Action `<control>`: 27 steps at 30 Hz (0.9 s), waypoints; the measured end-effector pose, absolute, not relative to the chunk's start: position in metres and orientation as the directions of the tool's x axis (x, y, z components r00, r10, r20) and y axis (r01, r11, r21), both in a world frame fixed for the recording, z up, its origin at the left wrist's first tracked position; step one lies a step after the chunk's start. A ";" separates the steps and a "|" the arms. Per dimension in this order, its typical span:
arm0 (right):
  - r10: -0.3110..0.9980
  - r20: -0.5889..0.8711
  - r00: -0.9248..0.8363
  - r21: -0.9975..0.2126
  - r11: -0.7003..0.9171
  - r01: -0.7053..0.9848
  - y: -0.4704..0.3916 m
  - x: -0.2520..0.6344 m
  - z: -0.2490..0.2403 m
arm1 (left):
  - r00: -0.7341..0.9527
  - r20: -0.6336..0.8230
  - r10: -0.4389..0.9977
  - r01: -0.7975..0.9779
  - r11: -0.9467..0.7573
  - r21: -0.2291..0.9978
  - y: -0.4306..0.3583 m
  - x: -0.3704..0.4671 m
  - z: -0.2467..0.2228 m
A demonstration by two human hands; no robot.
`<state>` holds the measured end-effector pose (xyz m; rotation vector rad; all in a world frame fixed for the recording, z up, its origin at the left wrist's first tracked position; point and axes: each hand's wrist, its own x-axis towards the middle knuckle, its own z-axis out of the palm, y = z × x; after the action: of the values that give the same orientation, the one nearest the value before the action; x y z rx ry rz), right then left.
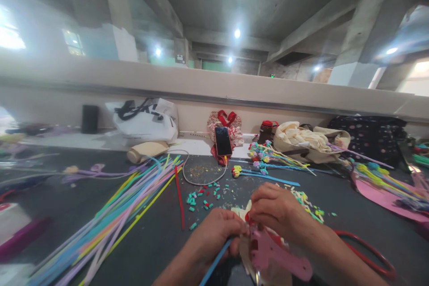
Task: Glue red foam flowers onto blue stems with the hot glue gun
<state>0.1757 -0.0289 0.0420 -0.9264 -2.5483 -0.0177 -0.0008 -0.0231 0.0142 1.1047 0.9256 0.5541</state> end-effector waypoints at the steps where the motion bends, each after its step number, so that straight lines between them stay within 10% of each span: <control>1: 0.615 0.390 -0.685 -0.130 0.774 0.620 -0.030 0.175 0.043 | 0.531 -0.344 0.774 0.045 0.379 0.924 -0.022 -0.001 0.013; 9: 0.631 0.410 -0.658 -0.205 0.767 0.608 -0.032 0.176 0.045 | 0.550 -0.319 0.772 -0.016 0.391 0.920 -0.020 0.000 0.006; 15: 0.789 0.568 -0.235 -0.664 0.608 0.435 -0.029 0.191 0.039 | 0.527 -0.289 0.799 -0.095 0.394 0.914 -0.025 0.000 0.013; 20: 0.950 0.305 0.065 -0.941 0.290 0.173 -0.023 0.191 0.030 | 0.560 -0.245 0.792 -0.214 0.424 0.880 -0.021 -0.003 0.007; 27: 0.979 0.162 -0.126 -0.986 0.166 0.021 -0.018 0.180 0.017 | 0.548 -0.256 0.796 -0.235 0.440 0.867 -0.018 -0.003 0.001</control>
<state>0.1798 -0.0182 0.0167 -1.0476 -1.3963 1.1591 -0.0034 -0.0176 0.0006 0.8915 0.7361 0.7174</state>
